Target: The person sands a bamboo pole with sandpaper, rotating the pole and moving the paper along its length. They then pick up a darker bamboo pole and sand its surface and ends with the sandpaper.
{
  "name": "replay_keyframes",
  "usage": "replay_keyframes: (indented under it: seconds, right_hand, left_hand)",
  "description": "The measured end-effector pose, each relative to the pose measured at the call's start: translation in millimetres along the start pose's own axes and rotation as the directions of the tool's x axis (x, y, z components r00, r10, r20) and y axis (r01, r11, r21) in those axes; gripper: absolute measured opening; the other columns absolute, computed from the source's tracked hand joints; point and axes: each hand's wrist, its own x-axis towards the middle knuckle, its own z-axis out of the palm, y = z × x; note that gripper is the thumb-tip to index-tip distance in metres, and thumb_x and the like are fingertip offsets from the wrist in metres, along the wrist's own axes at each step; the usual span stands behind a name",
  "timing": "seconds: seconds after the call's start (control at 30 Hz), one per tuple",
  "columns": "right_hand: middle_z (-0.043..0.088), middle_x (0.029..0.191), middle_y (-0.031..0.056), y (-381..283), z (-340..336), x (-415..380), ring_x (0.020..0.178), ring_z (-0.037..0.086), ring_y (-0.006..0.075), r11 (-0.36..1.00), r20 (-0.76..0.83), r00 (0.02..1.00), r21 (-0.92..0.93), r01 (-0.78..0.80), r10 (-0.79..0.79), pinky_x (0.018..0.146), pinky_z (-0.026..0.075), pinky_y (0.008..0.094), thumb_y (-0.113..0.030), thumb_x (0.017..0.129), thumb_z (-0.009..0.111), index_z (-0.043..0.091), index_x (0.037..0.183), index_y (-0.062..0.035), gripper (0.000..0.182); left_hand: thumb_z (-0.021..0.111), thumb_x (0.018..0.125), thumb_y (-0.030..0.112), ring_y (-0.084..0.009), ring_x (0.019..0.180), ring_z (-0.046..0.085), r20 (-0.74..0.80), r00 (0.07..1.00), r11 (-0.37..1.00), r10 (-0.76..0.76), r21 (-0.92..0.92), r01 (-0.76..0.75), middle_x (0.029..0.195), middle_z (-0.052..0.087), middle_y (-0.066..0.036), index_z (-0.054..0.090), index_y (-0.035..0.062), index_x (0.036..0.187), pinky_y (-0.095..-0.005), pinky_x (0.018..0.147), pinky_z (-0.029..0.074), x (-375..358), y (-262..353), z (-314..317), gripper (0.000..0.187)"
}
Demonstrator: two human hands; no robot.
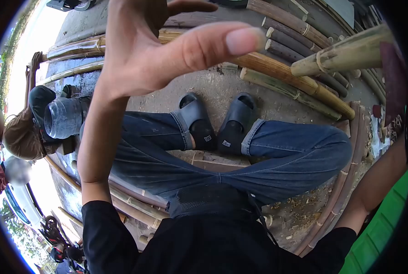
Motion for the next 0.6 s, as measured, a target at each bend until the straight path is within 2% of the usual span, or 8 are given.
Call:
replay_keyframes:
  seconds: [0.03, 0.07, 0.3, 0.33, 0.4, 0.43, 0.53, 0.6]
  right_hand:
    - [0.074, 0.085, 0.0216, -1.8, 13.0, 19.3, 0.071, 0.075, 0.0243, 0.989, 0.024, 0.999, 0.141, -0.048, 0.045, 0.068, 0.066, 0.0322, -0.027, 0.089, 0.081, 0.071, 0.091, 0.0162, 0.044]
    - [0.071, 0.081, 0.0109, 21.5, 23.1, 52.1, 0.064, 0.064, 0.0158, 0.96, 0.086, 0.959, -0.049, 0.276, -0.272, 0.059, 0.053, 0.0306, -0.023, 0.096, 0.075, 0.072, 0.093, 0.0117, 0.035]
    - [0.072, 0.112, 0.0212, -70.9, 140.8, 34.8, 0.106, 0.07, 0.0327, 0.899, 0.289, 0.929, -0.303, 0.318, -0.231, 0.093, 0.054, 0.041, -0.018, 0.079, 0.082, 0.064, 0.124, -0.0016, 0.051]
    - [0.071, 0.111, 0.0239, -59.9, 131.1, 62.9, 0.106, 0.069, 0.038, 0.953, 0.409, 0.906, 0.301, -0.026, -0.104, 0.092, 0.055, 0.0434, -0.019, 0.079, 0.082, 0.059, 0.13, -0.0036, 0.058]
    - [0.076, 0.108, 0.0212, -0.7, 199.6, 70.8, 0.104, 0.075, 0.0304, 0.958, 0.116, 0.962, -0.122, 0.259, -0.246, 0.1, 0.057, 0.0332, -0.046, 0.075, 0.088, 0.075, 0.123, -0.0097, 0.061]
    - [0.076, 0.108, 0.0212, 14.8, 208.1, 69.5, 0.104, 0.075, 0.0304, 0.958, 0.096, 0.964, -0.13, 0.257, -0.246, 0.1, 0.057, 0.0332, -0.046, 0.075, 0.088, 0.075, 0.123, -0.0097, 0.061]
    - [0.076, 0.098, 0.0212, 50.7, 218.7, 63.1, 0.092, 0.076, 0.0277, 0.908, -0.042, 0.936, -0.264, 0.327, -0.349, 0.086, 0.06, 0.0359, -0.047, 0.076, 0.087, 0.075, 0.117, -0.003, 0.062]
    - [0.077, 0.094, 0.0156, 82.4, 214.1, 50.7, 0.082, 0.074, 0.019, 0.992, -0.177, 0.978, 0.079, -0.102, 0.114, 0.076, 0.058, 0.0323, -0.049, 0.08, 0.085, 0.076, 0.11, 0.0016, 0.059]
  left_hand:
    - [0.086, 0.081, 0.044, -0.0305, 0.12, 0.062, -0.228, 0.971, 0.996, 0.076, -0.029, -0.085, 0.13, 0.061, -0.016, 0.038, 0.0072, 0.15, -0.0454, 0.101, 0.052, 16.2, 3.4, 7.8, 0.092]
    - [0.085, 0.082, 0.044, -0.0257, 0.114, 0.064, -0.448, 0.883, 0.984, 0.138, -0.038, -0.173, 0.123, 0.063, -0.015, 0.046, 0.0005, 0.142, -0.0394, 0.094, 0.054, 24.7, 5.6, 9.2, 0.084]
    - [0.083, 0.084, 0.05, -0.0243, 0.11, 0.066, -0.109, 0.953, 0.959, 0.282, 0.057, -0.277, 0.115, 0.067, -0.014, 0.056, -0.0015, 0.132, -0.0374, 0.093, 0.054, 38.3, 47.5, -0.3, 0.075]
    - [0.084, 0.083, 0.051, -0.0239, 0.111, 0.066, -0.321, 0.908, 0.962, 0.27, 0.132, -0.239, 0.115, 0.067, -0.014, 0.058, -0.0023, 0.129, -0.0374, 0.097, 0.051, 35.3, 45.7, 7.4, 0.076]
    - [0.082, 0.088, 0.037, -0.0218, 0.105, 0.07, -0.56, 0.781, 0.948, 0.276, 0.294, -0.124, 0.112, 0.071, -0.016, 0.057, -0.0033, 0.13, -0.0343, 0.094, 0.053, 20.2, 12.2, -3.8, 0.064]
    - [0.078, 0.095, 0.022, -0.02, 0.098, 0.074, -0.598, 0.744, 0.92, 0.297, 0.387, -0.056, 0.109, 0.074, -0.018, 0.054, -0.0033, 0.134, -0.0311, 0.088, 0.058, 13.9, -13.1, -24.6, 0.053]
    - [0.082, 0.091, 0.021, -0.0207, 0.091, 0.073, -0.62, 0.678, 0.865, 0.395, 0.5, -0.046, 0.101, 0.073, -0.013, 0.054, -0.0037, 0.126, -0.0333, 0.088, 0.058, -7.5, -64.2, -11.9, 0.051]
    - [0.082, 0.091, 0.022, -0.0217, 0.091, 0.072, -0.709, 0.606, 0.874, 0.362, 0.484, 0.044, 0.099, 0.073, -0.014, 0.053, -0.0031, 0.125, -0.0341, 0.088, 0.058, -19.9, -72.3, -19.1, 0.051]
